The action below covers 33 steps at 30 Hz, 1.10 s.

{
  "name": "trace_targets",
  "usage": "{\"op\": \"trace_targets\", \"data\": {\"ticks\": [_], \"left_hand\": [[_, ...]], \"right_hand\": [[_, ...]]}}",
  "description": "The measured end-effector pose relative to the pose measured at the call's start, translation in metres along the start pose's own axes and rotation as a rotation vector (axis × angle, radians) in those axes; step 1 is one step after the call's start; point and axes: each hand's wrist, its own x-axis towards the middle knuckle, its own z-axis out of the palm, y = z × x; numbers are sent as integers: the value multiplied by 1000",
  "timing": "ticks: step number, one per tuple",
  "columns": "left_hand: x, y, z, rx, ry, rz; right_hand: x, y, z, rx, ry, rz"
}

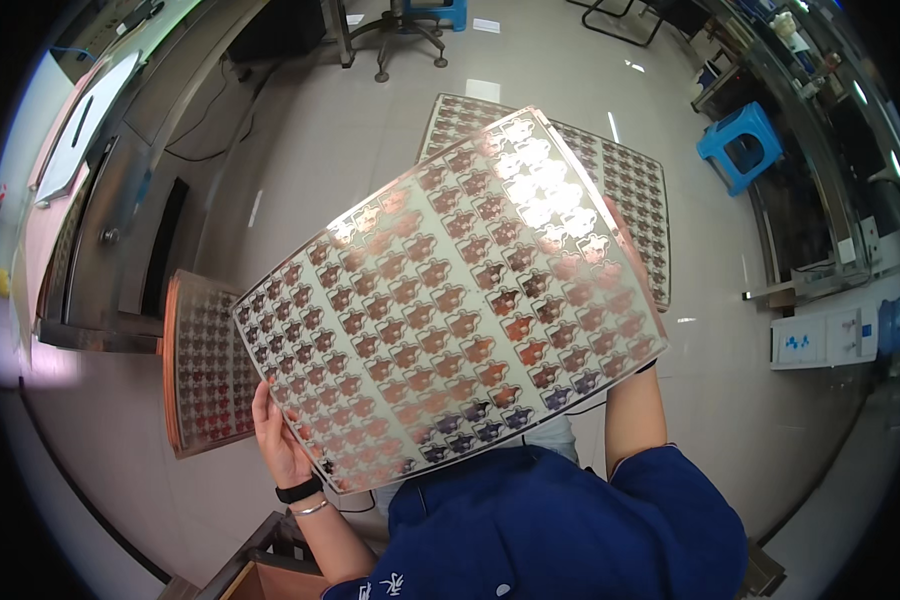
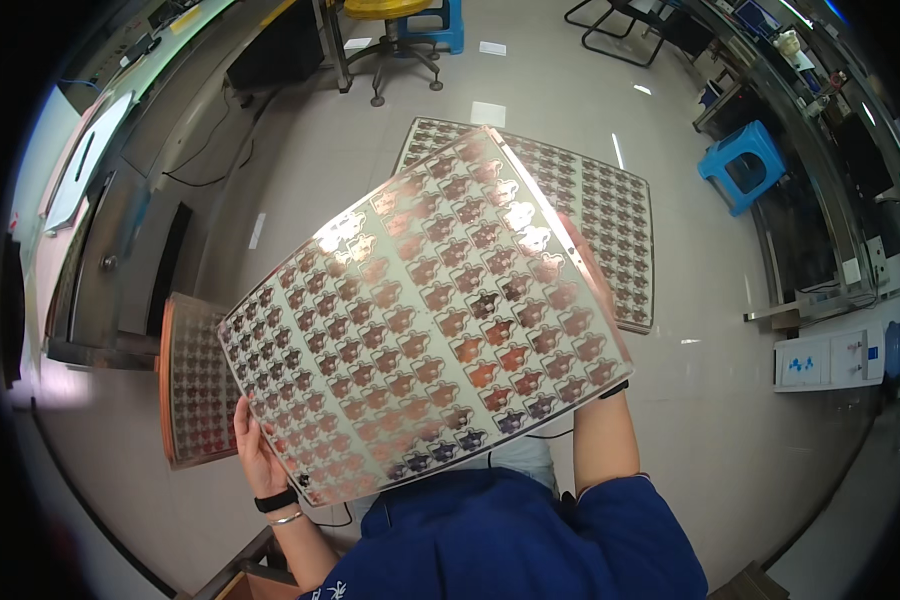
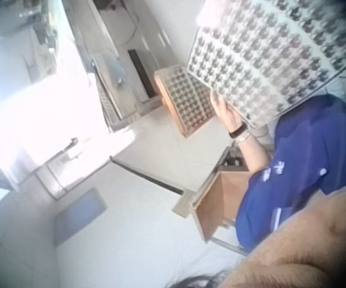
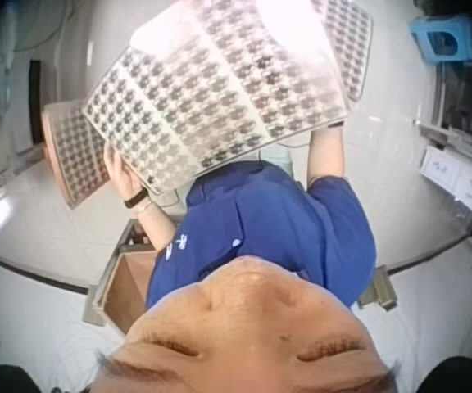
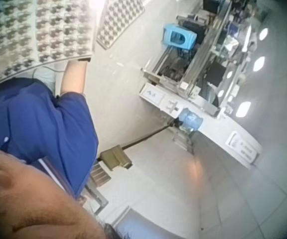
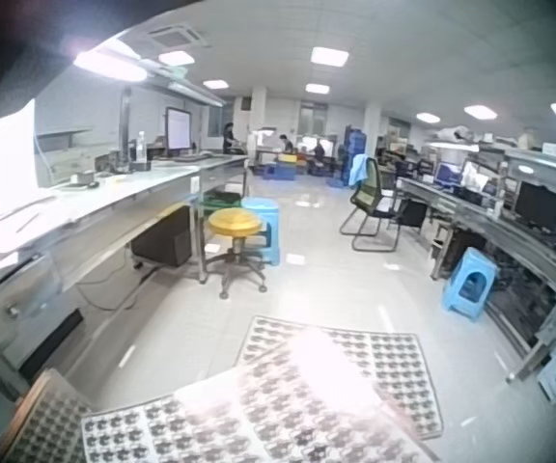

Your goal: Inspecting and handling several metal sheets with printed components.

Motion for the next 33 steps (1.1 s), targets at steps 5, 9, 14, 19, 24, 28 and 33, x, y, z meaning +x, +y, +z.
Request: {"op": "trace_targets", "data": {"ticks": [5, 9, 14, 19, 24, 28, 33], "left_hand": [[1, -3, -2, 16, 19, 2], [4, -7, -2, -13, 37, -8], [5, -3, -12, -23, -13, -12], [0, 7, -9, -222, -61, -22], [-14, 21, 9, -381, -84, -13], [-12, -49, -58, -674, 141, -49], [-33, -77, -24, -1095, -48, -239]], "right_hand": [[-1, 1, -5, 24, -1, 35], [2, 0, -12, 35, 1, 66], [4, 1, -21, 51, -14, 147], [-8, -2, -12, -158, -42, 161], [-12, 9, -6, -479, -127, 127], [-8, 54, 22, -543, -301, 194], [-22, 143, 41, -415, -396, 320]]}}
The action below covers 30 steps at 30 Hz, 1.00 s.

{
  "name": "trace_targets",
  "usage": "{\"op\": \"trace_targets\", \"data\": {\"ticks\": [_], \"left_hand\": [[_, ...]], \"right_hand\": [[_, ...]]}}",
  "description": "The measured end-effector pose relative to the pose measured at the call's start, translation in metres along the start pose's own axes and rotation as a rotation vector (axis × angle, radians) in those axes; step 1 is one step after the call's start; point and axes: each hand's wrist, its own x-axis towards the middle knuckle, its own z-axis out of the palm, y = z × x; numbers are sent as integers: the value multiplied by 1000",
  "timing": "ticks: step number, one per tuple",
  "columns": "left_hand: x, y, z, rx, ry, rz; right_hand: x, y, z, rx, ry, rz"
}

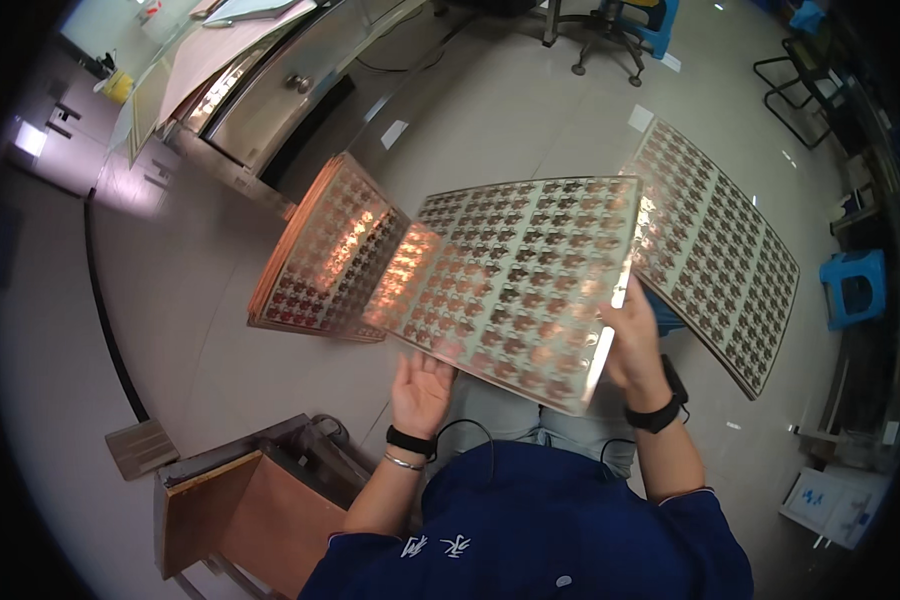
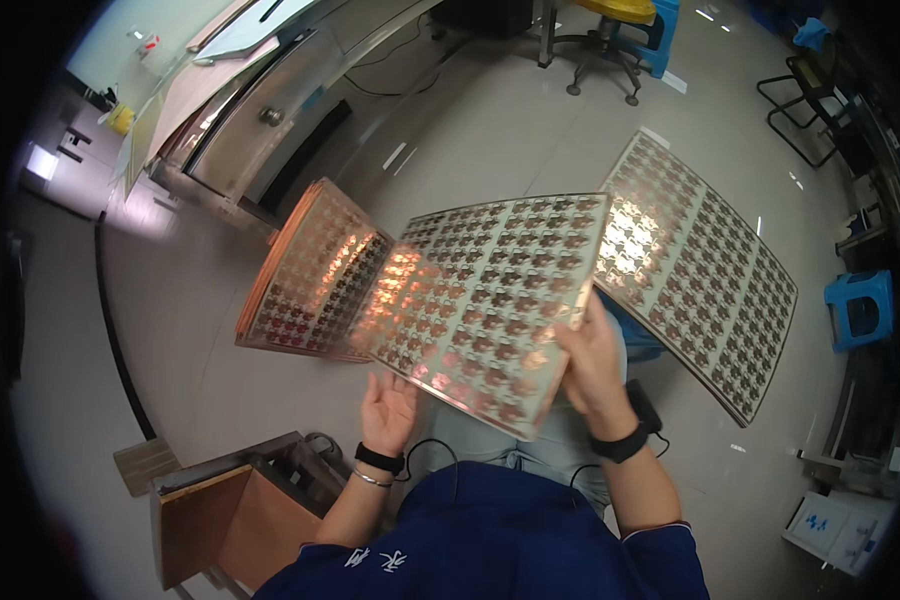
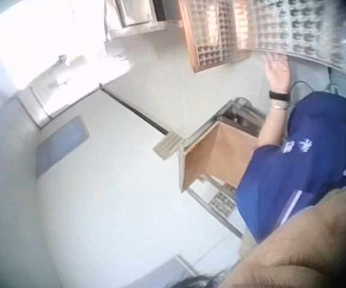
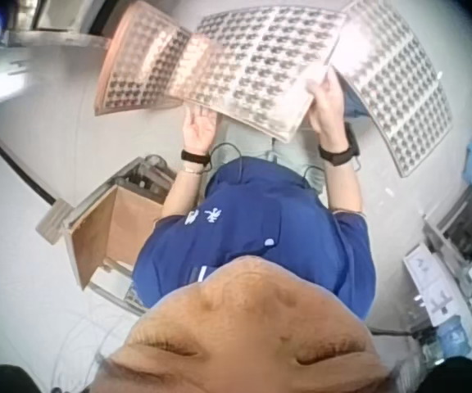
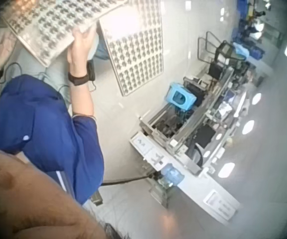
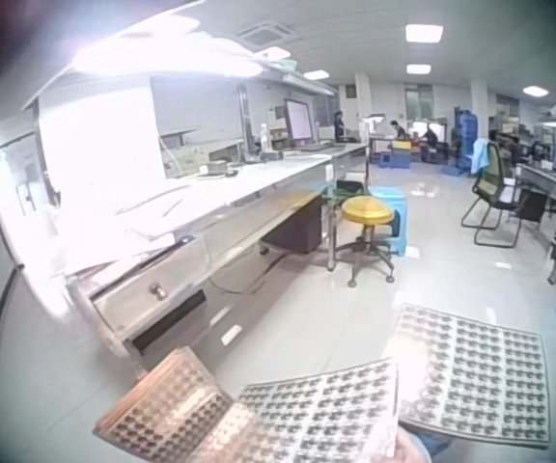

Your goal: Inspecting and handling several metal sheets with printed components.

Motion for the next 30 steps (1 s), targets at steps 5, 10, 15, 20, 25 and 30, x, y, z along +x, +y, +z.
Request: {"op": "trace_targets", "data": {"ticks": [5, 10, 15, 20, 25, 30], "left_hand": [[9, -6, -15, 181, 273, -44], [30, 42, -80, 187, 419, -48], [39, 100, -145, -64, -137, -308], [53, 150, -173, -71, 291, 327], [63, 132, -82, -157, 359, 515], [71, 86, -59, 200, 270, 271]], "right_hand": [[2, 51, 46, -128, -71, 71], [1, 45, 42, -47, -121, 278], [9, 3, -6, -203, 46, 151], [2, -50, -63, -347, 329, -87], [-27, -100, -162, -611, 572, -221], [-57, -114, -263, -1744, 870, -299]]}}
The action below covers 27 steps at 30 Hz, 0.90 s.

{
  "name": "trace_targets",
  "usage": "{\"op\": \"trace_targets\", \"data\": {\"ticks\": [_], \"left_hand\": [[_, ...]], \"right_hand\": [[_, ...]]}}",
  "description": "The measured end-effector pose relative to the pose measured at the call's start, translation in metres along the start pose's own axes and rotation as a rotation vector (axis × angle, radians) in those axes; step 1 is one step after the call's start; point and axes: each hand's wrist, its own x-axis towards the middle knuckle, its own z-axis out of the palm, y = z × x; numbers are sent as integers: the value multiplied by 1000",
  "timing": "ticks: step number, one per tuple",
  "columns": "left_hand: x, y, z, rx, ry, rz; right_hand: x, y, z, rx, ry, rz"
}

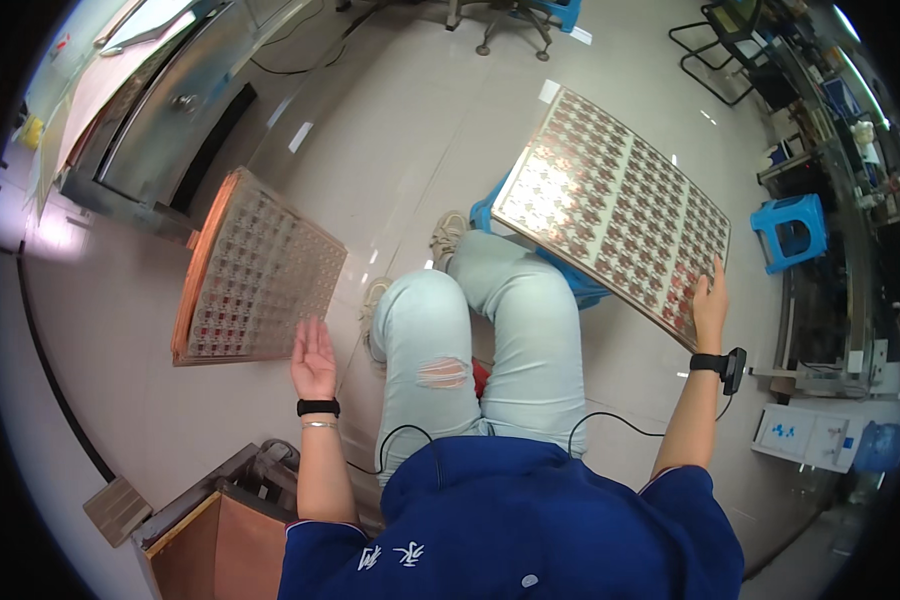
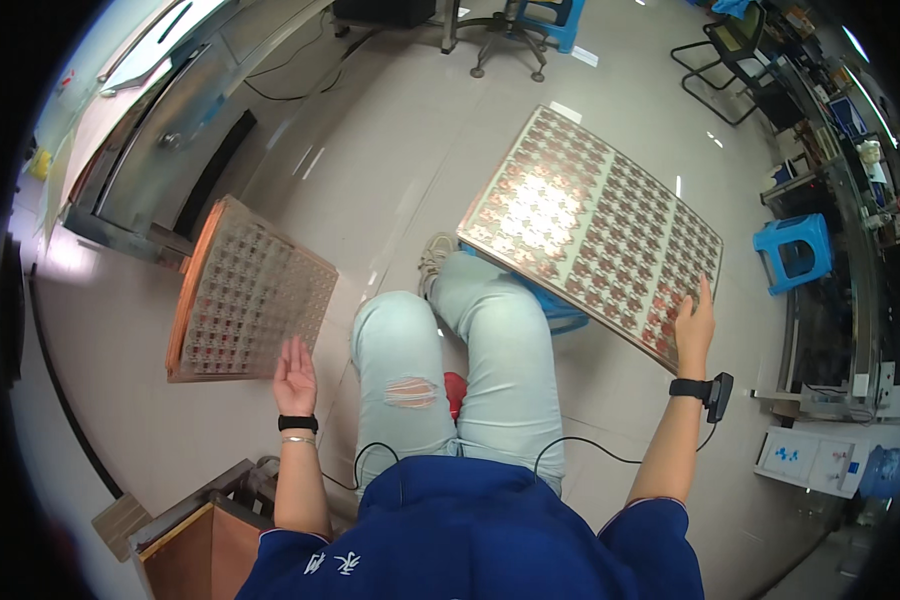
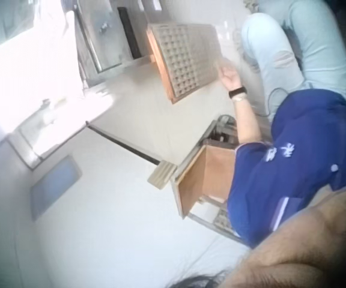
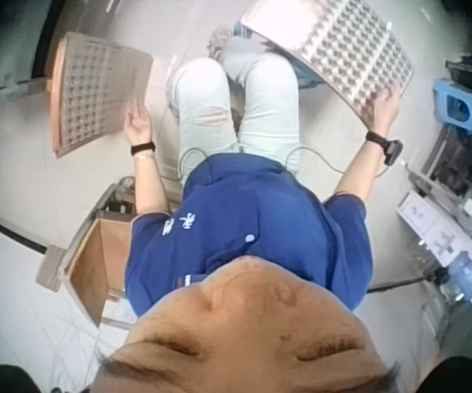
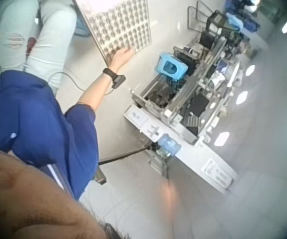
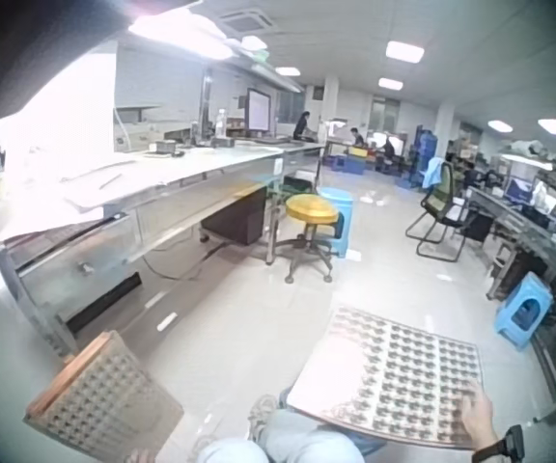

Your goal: Inspecting and handling several metal sheets with printed components.

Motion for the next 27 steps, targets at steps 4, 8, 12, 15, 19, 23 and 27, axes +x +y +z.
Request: {"op": "trace_targets", "data": {"ticks": [4, 8, 12, 15, 19, 23, 27], "left_hand": [[-34, -48, 55, 104, -316, -242], [-71, -80, 105, 256, -437, -330], [-94, -104, 138, 518, -555, -427], [-101, -117, 143, 662, -594, -485], [-111, -130, 143, 790, -626, -605], [-123, -149, 137, 819, -656, -751], [-136, -168, 127, 796, -674, -835]], "right_hand": [[-20, 44, 23, -108, -3, 98], [-39, -8, 5, -283, -57, -146], [-78, -65, -18, -263, -150, -167], [-107, -100, -25, -243, -208, -298], [-131, -132, -31, -140, -261, -461], [-144, -156, -33, -12, -317, -548], [-159, -182, -29, 40, -361, -612]]}}
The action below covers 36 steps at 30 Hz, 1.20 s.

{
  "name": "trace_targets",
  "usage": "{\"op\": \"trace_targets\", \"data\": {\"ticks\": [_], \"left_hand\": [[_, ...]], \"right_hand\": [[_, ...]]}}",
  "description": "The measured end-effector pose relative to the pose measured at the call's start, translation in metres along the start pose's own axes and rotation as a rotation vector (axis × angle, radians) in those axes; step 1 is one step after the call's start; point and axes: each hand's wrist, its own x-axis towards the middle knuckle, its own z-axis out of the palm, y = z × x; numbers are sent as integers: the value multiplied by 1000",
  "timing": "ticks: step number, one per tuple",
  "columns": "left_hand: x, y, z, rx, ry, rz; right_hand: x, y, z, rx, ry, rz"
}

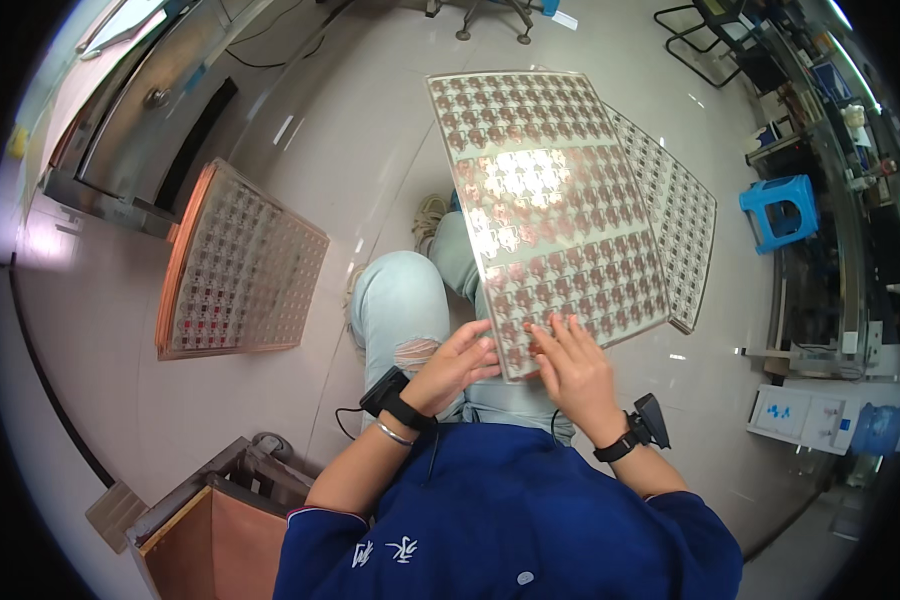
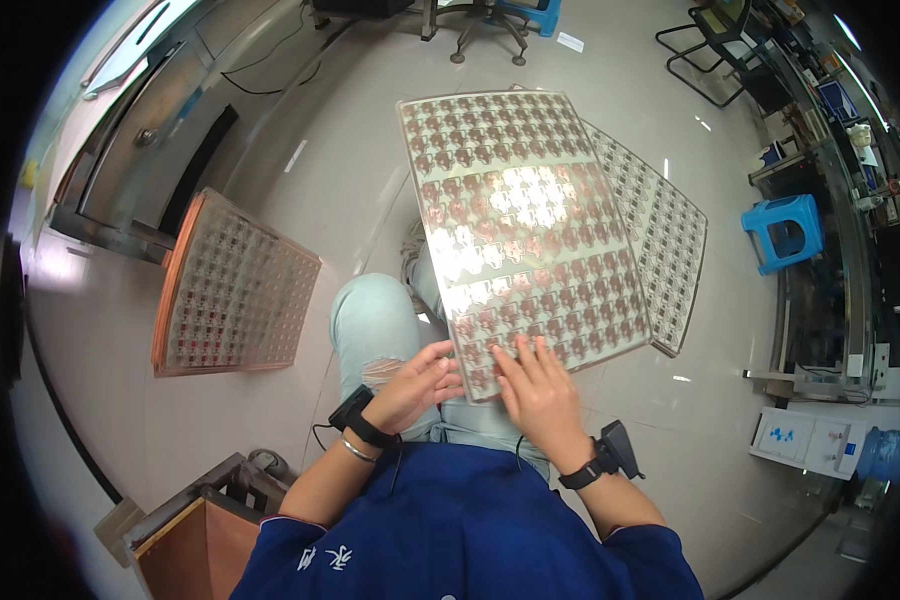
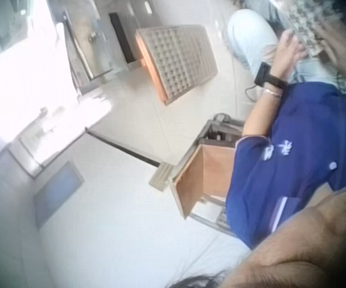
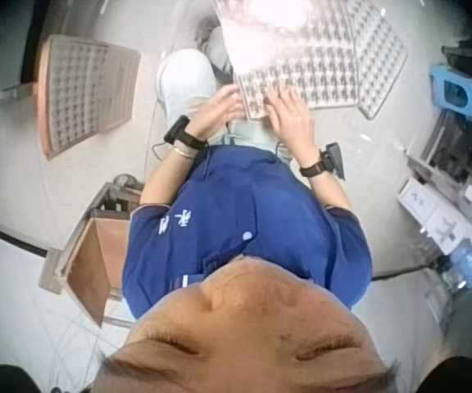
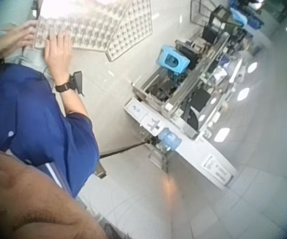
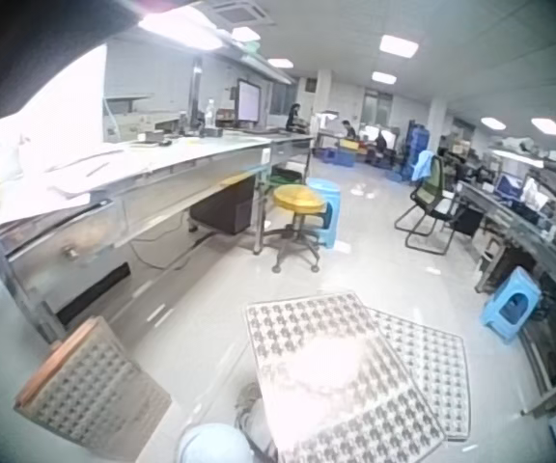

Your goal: Inspecting and handling several metal sheets with printed components.

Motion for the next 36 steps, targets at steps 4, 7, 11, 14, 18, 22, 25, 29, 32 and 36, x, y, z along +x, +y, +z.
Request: {"op": "trace_targets", "data": {"ticks": [4, 7, 11, 14, 18, 22, 25, 29, 32, 36], "left_hand": [[2, 2, 10, 21, 85, 89], [-7, 18, 2, 40, 150, 168], [-25, 33, -10, 18, 243, 210], [-34, 38, -13, -54, 258, 235], [-43, 40, -23, -93, 241, 252], [-52, 45, -37, -80, 356, 394], [-53, 45, -44, -134, 400, 485], [-45, 35, -32, -201, 368, 540], [-41, 18, -15, -232, 242, 422], [-46, 13, -8, -263, 241, 393]], "right_hand": [[8, -19, 3, 73, 42, -37], [17, -7, -7, 242, 73, 69], [21, 47, -13, 390, 309, 334], [18, 84, -12, 474, 448, 437], [-2, 108, 5, 801, 405, 640], [-10, 93, 17, 884, 223, 758], [-4, 74, 15, 1135, -104, 899], [7, 43, 24, 1753, -118, 838], [17, 19, 23, 1841, -274, 752], [28, 4, 28, 1871, -489, 662]]}}
